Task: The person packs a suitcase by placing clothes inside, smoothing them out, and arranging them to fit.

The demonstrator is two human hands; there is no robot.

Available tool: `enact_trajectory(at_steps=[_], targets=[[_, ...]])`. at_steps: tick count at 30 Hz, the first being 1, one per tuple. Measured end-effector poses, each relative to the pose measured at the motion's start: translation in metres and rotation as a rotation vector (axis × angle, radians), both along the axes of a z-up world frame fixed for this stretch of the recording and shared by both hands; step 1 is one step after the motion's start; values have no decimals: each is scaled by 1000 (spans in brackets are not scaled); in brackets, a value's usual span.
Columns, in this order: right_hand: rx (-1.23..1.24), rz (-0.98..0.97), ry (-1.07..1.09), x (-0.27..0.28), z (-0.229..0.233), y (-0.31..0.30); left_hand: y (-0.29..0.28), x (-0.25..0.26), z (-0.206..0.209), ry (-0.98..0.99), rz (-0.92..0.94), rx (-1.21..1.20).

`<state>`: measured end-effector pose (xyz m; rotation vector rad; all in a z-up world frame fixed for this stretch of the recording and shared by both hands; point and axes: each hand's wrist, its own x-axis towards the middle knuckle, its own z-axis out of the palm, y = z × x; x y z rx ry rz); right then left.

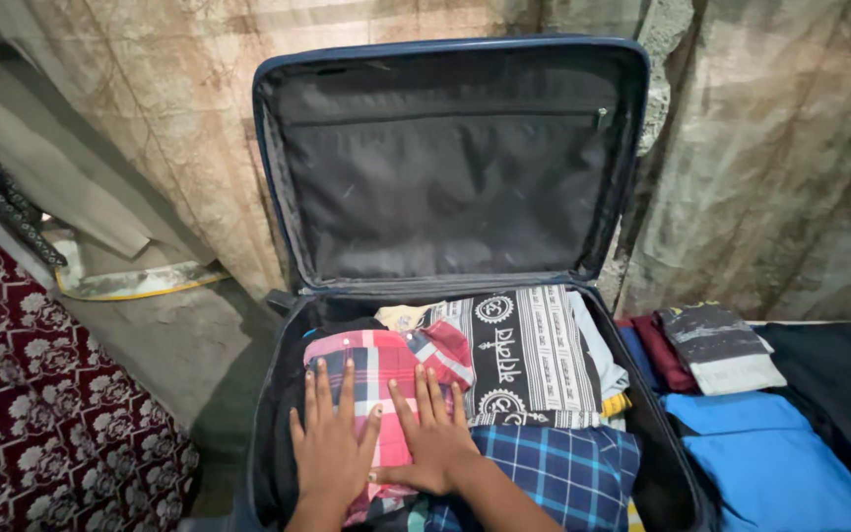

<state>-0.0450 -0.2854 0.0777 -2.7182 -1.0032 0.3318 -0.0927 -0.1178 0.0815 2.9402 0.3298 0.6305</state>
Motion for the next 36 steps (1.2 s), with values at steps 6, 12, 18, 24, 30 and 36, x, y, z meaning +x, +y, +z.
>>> enact_trajectory(at_steps=[6, 12, 18, 24, 30, 36], targets=[[-101, -10, 28, 11, -7, 11, 3, 7, -8, -64, -16, 52], [-73, -29, 59, 11, -6, 13, 3, 5, -1, -47, -12, 20], [312, -60, 56, -6, 3, -13, 4, -6, 2, -52, -28, -101], [1133, -371, 740, 6, 4, -44, 21, 15, -41, -72, 10, -250], [1461, -464, 938, 28, 16, -61, 16, 68, -49, -531, -350, -623], [1659, -471, 948, 34, 48, -77, -56, 60, 48, -458, -584, -1803]])
